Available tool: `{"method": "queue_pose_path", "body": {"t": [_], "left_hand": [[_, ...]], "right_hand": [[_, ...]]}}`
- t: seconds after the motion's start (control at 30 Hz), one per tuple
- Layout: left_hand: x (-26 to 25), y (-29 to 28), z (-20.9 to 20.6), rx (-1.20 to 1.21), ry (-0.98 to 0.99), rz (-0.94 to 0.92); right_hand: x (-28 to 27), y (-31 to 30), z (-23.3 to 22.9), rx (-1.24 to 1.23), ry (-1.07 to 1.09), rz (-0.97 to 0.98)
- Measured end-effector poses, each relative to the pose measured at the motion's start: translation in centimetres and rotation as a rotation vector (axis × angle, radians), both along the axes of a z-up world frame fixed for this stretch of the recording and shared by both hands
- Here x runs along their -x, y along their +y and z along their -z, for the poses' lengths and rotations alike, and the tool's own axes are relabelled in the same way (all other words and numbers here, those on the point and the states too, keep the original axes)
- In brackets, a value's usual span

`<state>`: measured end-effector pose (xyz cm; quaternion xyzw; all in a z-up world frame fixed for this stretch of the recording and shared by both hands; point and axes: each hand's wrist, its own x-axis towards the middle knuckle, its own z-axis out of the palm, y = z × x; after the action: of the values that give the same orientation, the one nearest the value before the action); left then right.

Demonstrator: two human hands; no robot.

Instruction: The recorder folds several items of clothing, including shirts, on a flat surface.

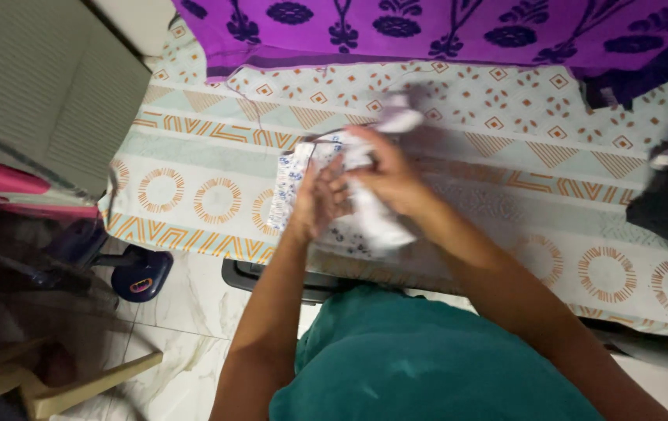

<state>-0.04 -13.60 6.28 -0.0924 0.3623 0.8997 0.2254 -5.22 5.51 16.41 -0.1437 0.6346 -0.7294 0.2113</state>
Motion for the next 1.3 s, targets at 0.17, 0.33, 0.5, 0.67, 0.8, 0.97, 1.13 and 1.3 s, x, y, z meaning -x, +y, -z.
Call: {"method": "queue_pose_path", "body": {"t": [0.17,0.33,0.5,0.67,0.8,0.97,1.13,1.3], "left_hand": [[-1.2,-6.9,0.4,-0.038,-0.052,-0.274],[-0.6,-9.6,7.6,0.615,-0.031,-0.209],[-0.6,-9.5,3.0,0.504,0.104,-0.254],[-0.3,-9.3,5.5,1.044,0.075,-0.388],[-0.4,-8.5,5.5,1.208,0.082,-0.446],[-0.2,-7.8,7.3,1.209,0.093,-0.483],[2.0,-2.3,12.4,0.901,0.313,-0.514],[2.8,6.0,6.8,0.891,0.434,-0.579]], "right_hand": [[-1.4,-4.5,-0.1,-0.009,-0.029,-0.288],[-0.3,1.2,13.1,-0.217,0.306,0.069],[-2.5,2.0,10.8,-0.451,0.425,0.131],[-2.9,0.9,10.7,-0.608,0.665,0.164],[-2.9,0.4,10.2,-0.801,0.881,0.372],[-0.1,2.9,14.7,-0.594,0.471,0.377],[0.7,9.0,12.5,-0.722,0.314,0.479],[-2.0,14.9,9.9,-0.636,0.479,0.633]]}}
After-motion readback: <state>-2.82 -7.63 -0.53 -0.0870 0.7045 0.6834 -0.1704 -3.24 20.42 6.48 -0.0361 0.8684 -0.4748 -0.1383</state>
